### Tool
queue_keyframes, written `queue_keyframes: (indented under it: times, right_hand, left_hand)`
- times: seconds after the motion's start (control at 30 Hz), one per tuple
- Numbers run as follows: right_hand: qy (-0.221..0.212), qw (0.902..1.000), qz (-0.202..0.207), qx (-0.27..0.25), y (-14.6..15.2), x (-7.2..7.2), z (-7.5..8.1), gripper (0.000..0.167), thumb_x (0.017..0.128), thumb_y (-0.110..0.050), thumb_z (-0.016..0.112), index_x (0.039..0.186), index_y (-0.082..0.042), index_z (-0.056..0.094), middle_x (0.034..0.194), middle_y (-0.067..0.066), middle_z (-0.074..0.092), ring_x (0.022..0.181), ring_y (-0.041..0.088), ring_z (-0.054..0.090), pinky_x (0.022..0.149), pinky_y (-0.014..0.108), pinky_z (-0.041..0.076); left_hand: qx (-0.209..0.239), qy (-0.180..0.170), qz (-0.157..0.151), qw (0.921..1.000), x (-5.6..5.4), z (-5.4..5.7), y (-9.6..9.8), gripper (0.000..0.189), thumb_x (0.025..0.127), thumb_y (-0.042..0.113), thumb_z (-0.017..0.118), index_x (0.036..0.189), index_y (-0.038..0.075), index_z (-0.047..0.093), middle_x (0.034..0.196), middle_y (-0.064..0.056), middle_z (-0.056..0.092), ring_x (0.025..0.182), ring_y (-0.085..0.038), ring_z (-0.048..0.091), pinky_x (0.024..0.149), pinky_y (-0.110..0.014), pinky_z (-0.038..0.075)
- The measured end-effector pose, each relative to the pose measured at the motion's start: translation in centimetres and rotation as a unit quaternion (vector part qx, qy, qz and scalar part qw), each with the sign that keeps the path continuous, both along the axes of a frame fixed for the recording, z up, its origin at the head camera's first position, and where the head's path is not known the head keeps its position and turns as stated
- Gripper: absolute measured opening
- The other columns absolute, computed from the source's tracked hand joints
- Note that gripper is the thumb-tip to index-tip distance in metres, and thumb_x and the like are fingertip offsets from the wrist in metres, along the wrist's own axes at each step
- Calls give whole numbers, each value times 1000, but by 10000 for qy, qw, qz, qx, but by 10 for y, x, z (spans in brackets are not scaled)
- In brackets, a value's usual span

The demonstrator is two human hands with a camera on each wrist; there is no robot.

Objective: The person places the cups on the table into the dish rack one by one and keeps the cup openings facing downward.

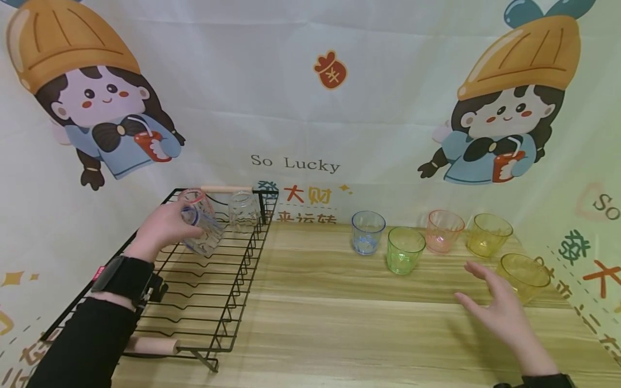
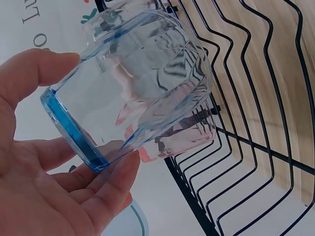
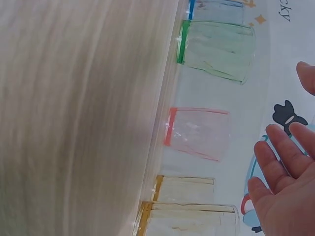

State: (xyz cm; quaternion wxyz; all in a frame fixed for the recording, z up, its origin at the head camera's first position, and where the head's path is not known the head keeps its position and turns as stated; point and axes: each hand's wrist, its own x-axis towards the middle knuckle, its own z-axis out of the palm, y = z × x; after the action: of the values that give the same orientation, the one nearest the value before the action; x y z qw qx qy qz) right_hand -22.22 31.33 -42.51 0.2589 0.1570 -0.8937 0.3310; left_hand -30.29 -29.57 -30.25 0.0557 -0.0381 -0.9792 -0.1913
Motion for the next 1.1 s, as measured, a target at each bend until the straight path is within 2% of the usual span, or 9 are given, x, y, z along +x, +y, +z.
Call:
queue_keyframes:
  times: [0.07,0.17,0.27,0.37,0.5,0.63,0.83,0.93,1.1]
  right_hand:
    - [-8,10000,62,-47,0,0,1,64,75,0,82,131,10,52,127,31,56,113,45,50,93,52,43]
    - [-11,10000,72,-38,1,0,2,66,75,-1,82,132,10,51,129,32,55,114,47,50,92,58,41]
    - [57,10000,43,48,1,1,3,67,74,-3,83,133,10,52,130,31,55,114,47,50,104,33,38]
    - [194,9997,95,111,3,0,4,68,74,-3,83,133,10,51,130,32,55,114,48,51,103,13,27]
    - [319,9992,204,137,5,0,7,69,72,0,83,132,12,50,127,34,54,112,52,50,109,45,35]
    - [381,9989,197,188,6,-1,11,71,70,2,83,132,12,50,127,35,54,112,53,49,94,72,35]
    - [427,9987,172,225,9,-1,17,71,71,1,83,133,12,50,129,35,53,114,54,49,115,40,30]
    - [320,9992,148,202,12,-1,21,73,72,0,83,134,13,48,129,36,52,114,55,47,109,60,32]
    - [308,9990,78,306,18,-4,27,72,73,0,82,134,15,47,128,37,52,113,56,47,95,74,33]
  left_hand:
    - [9,-32,28,10000,-1,0,-2,75,79,27,76,132,-17,45,115,-36,58,94,-43,58,72,-53,52]
    - [16,-119,113,9999,-2,1,-3,81,80,27,74,138,-17,40,119,-37,55,95,-43,56,73,-52,50]
    - [18,-190,177,9997,-3,2,-5,85,80,26,73,142,-17,35,124,-38,52,94,-43,54,74,-52,49]
    - [-3,-180,207,9996,-4,0,-8,81,81,26,72,140,-17,38,121,-37,53,92,-41,53,73,-51,48]
    - [-18,-115,257,9996,-7,-3,-13,73,80,26,72,131,-18,44,115,-35,56,90,-41,54,71,-51,49]
    - [-56,-49,350,9994,-9,-7,-17,73,80,29,73,129,-18,45,115,-36,57,94,-45,56,74,-55,51]
    - [-141,6,525,9985,-12,-11,-23,72,80,31,73,126,-17,48,111,-35,59,94,-47,58,70,-54,51]
    - [-220,-35,618,9978,-12,-12,-25,73,81,33,73,126,-18,48,111,-36,58,93,-47,57,68,-52,51]
    - [-358,38,732,9967,-12,-14,-29,75,80,34,73,125,-19,47,111,-38,56,95,-50,55,70,-55,50]
